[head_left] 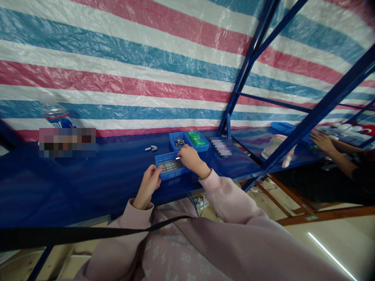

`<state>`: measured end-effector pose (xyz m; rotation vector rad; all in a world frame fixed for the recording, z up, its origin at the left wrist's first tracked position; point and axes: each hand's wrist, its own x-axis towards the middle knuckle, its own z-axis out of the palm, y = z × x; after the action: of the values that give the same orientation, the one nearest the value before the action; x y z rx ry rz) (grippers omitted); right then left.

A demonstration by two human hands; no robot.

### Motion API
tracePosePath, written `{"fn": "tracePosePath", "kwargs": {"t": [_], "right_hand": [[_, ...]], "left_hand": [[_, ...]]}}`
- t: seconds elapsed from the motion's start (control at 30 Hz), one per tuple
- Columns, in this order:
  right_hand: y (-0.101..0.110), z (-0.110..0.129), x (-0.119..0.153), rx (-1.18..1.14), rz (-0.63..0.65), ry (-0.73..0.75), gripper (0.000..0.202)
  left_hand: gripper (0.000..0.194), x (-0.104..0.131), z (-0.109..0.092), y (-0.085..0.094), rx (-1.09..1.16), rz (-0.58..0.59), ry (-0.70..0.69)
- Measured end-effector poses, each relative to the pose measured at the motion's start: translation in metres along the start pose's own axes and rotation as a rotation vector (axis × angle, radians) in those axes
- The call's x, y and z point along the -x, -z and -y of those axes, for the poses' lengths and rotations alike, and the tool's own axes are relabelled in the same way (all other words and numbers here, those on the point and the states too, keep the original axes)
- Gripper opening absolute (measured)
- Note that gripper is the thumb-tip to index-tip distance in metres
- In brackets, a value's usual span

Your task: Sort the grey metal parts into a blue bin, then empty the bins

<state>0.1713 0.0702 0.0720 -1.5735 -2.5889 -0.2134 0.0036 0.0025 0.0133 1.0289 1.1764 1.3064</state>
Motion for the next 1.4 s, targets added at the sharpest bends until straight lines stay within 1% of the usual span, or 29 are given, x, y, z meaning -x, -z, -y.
{"fn": "tracePosePath", "kwargs": {"t": [0.23, 0.53, 0.73, 0.87, 1.0, 1.1, 1.17, 1.2, 1.23, 1.3, 1.4], "right_hand": [[0.003, 0.004, 0.001, 0.033, 0.032, -0.020, 0.035], [0.008, 0.008, 0.004, 0.029, 0.108, 0.010, 0.031], [0.015, 0.010, -0.002, 0.022, 0.175, 0.009, 0.031], [0.027, 0.018, -0.007, 0.018, 0.224, -0.015, 0.029], [0.051, 0.033, -0.013, 0.014, 0.224, -0.016, 0.030], [0.071, 0.046, -0.024, 0.000, 0.176, 0.036, 0.029], [0.078, 0.054, -0.037, -0.010, 0.143, 0.068, 0.029], [0.079, 0.056, -0.045, -0.021, 0.153, 0.085, 0.029], [0.078, 0.059, -0.055, -0.034, 0.165, 0.098, 0.030], [0.071, 0.063, -0.076, -0.059, 0.251, 0.110, 0.031], [0.050, 0.067, -0.105, -0.072, 0.329, 0.138, 0.030]], "left_hand": [[0.038, 0.001, -0.002, 0.000, -0.002, -0.002, -0.002], [0.038, 0.002, -0.002, 0.000, -0.011, -0.007, 0.004], [0.037, 0.000, 0.000, 0.000, -0.009, -0.002, -0.006], [0.036, -0.001, 0.001, 0.000, -0.005, -0.005, -0.005], [0.036, -0.001, 0.000, 0.001, 0.007, 0.003, -0.003], [0.038, 0.000, -0.001, 0.001, 0.013, 0.008, 0.001], [0.038, 0.000, -0.001, 0.001, 0.010, 0.008, 0.003], [0.038, 0.000, 0.000, 0.001, 0.009, 0.007, 0.003], [0.039, 0.000, 0.000, 0.001, 0.008, 0.006, 0.003], [0.039, 0.000, 0.000, 0.001, 0.010, 0.005, 0.002], [0.038, 0.000, 0.000, 0.001, 0.014, 0.005, -0.002]]}}
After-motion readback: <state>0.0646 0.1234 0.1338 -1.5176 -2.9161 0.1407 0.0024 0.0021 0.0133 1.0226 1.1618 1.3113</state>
